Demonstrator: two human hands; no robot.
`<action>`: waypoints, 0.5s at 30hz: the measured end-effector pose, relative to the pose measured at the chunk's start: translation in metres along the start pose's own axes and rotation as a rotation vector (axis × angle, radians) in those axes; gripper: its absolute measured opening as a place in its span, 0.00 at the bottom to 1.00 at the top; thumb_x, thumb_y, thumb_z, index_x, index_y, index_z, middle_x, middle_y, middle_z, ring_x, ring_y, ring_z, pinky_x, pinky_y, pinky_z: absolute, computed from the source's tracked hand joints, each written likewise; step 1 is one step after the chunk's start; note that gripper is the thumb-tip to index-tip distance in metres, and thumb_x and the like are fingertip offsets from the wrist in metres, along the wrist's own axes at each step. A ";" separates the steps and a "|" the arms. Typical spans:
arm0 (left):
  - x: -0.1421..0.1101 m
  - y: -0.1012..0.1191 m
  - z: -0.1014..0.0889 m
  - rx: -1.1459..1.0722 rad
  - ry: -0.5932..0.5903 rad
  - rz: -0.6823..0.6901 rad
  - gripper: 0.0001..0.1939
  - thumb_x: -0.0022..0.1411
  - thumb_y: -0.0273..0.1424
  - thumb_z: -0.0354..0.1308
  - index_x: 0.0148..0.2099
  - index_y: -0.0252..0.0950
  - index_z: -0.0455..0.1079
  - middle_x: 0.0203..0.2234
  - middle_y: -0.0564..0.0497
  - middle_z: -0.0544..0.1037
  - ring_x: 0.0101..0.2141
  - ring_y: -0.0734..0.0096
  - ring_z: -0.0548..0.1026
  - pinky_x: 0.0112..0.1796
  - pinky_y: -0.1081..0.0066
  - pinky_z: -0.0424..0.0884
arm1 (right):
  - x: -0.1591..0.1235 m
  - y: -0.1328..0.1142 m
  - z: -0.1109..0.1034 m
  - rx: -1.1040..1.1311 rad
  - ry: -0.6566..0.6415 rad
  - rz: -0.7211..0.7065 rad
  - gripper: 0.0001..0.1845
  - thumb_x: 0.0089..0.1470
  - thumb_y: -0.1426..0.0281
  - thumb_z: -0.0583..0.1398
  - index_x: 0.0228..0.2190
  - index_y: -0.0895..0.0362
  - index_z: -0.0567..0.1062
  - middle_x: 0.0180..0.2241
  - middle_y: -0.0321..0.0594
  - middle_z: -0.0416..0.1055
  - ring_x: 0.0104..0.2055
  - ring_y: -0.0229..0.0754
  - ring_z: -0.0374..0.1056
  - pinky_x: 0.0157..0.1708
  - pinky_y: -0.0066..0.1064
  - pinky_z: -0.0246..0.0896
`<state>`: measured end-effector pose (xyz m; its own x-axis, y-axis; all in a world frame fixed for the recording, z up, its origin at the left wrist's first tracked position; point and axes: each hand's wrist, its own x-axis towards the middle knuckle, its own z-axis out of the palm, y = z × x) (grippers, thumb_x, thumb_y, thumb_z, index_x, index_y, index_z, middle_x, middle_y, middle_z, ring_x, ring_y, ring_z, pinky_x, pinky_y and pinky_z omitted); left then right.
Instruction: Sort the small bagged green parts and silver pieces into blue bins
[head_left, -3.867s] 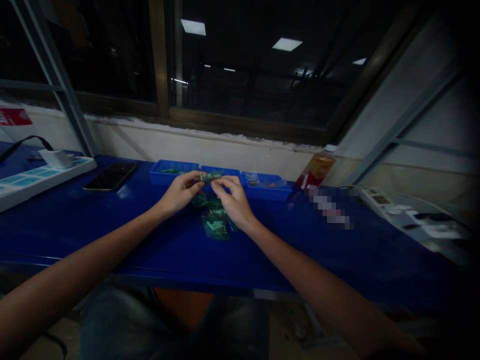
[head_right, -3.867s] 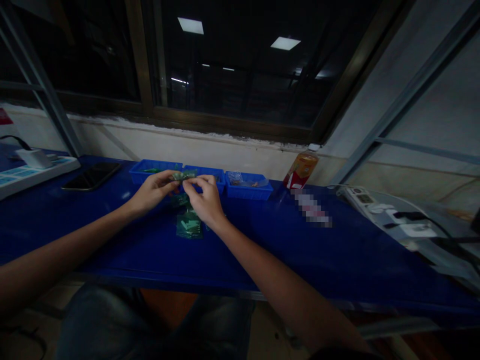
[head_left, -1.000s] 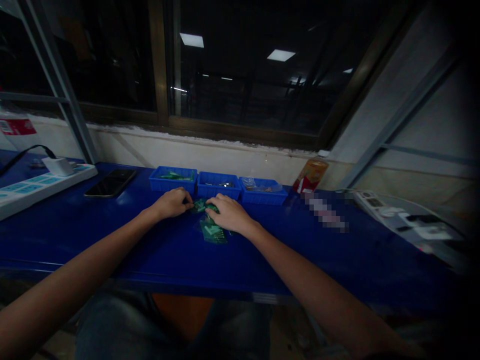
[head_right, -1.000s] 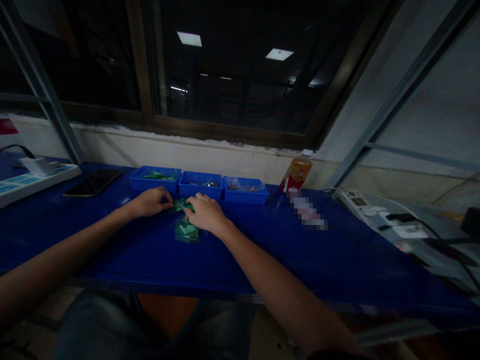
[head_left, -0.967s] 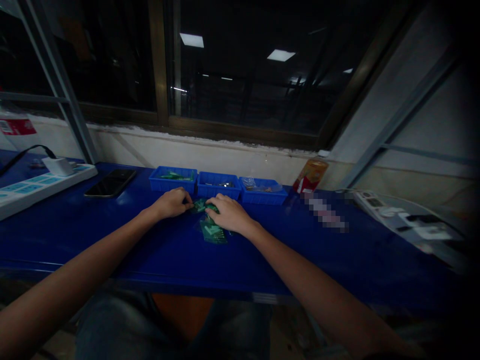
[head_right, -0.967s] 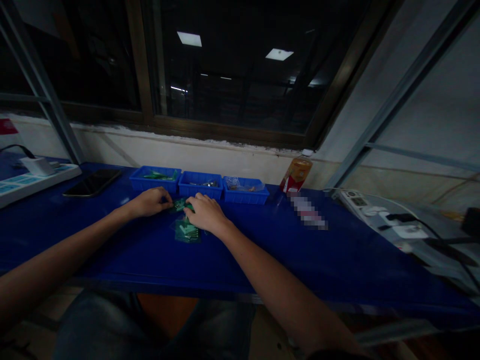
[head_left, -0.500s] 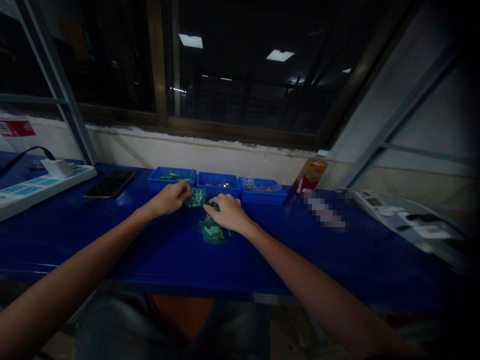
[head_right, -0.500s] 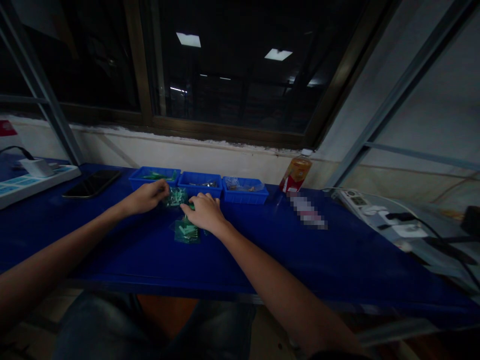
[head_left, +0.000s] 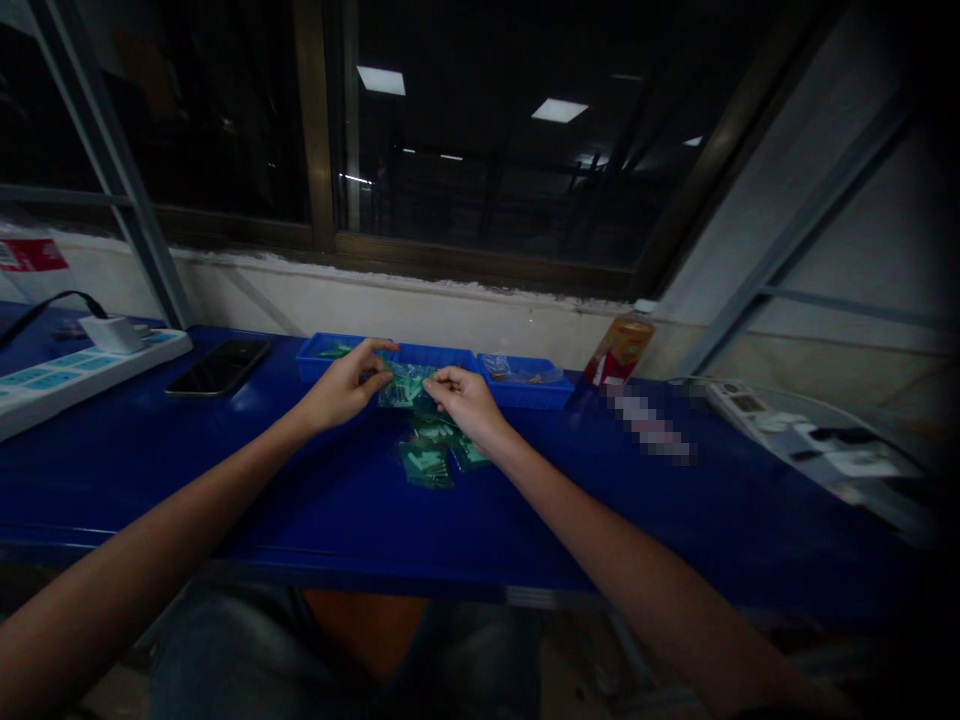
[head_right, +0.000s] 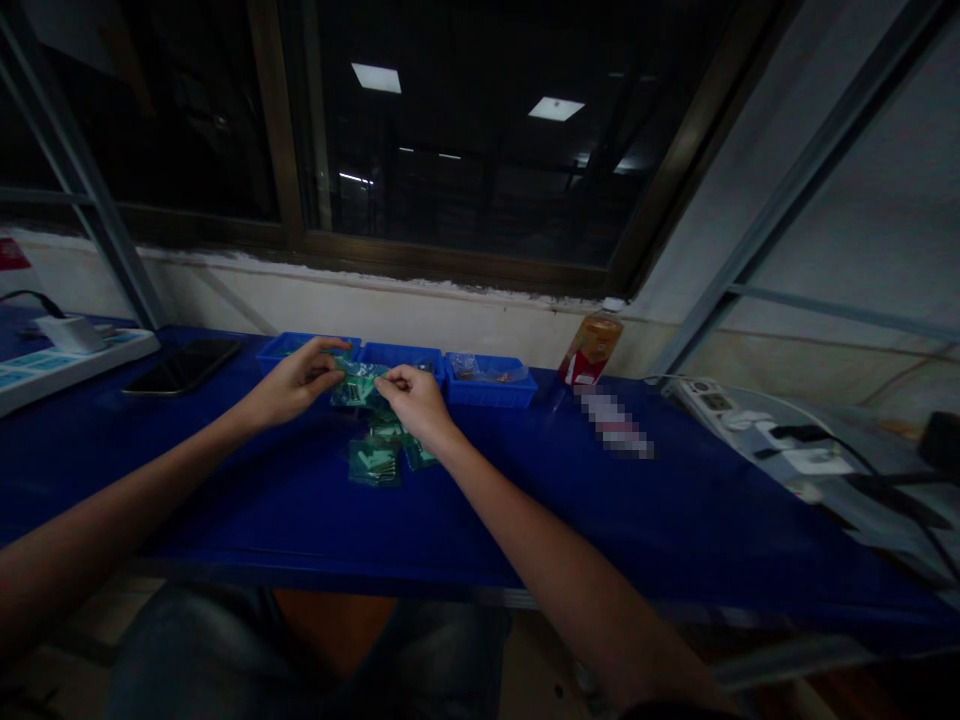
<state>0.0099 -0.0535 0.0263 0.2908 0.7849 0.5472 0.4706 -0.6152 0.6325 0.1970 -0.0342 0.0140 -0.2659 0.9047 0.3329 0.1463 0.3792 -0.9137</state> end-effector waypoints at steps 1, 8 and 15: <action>0.000 0.000 0.000 0.009 -0.004 -0.014 0.16 0.59 0.28 0.49 0.50 0.32 0.58 0.22 0.55 0.64 0.24 0.76 0.63 0.28 0.73 0.60 | -0.001 -0.002 0.000 0.000 0.004 0.009 0.08 0.46 0.67 0.58 0.21 0.57 0.66 0.18 0.29 0.57 0.20 0.31 0.53 0.21 0.25 0.48; 0.001 -0.001 0.000 0.066 -0.046 -0.099 0.13 0.58 0.31 0.50 0.45 0.32 0.64 0.25 0.52 0.69 0.27 0.73 0.68 0.29 0.71 0.64 | -0.003 -0.004 0.001 -0.077 -0.003 0.043 0.07 0.48 0.69 0.57 0.22 0.57 0.64 0.16 0.29 0.57 0.18 0.30 0.53 0.19 0.25 0.47; 0.000 -0.002 0.001 0.070 -0.055 -0.100 0.13 0.58 0.31 0.49 0.45 0.33 0.63 0.26 0.51 0.70 0.28 0.73 0.69 0.30 0.71 0.65 | -0.003 -0.001 0.001 -0.085 -0.006 0.029 0.07 0.48 0.69 0.57 0.23 0.57 0.65 0.17 0.30 0.58 0.18 0.30 0.55 0.19 0.23 0.52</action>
<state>0.0096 -0.0522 0.0250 0.2838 0.8460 0.4514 0.5562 -0.5287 0.6412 0.1968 -0.0373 0.0143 -0.2660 0.9144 0.3050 0.2344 0.3683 -0.8997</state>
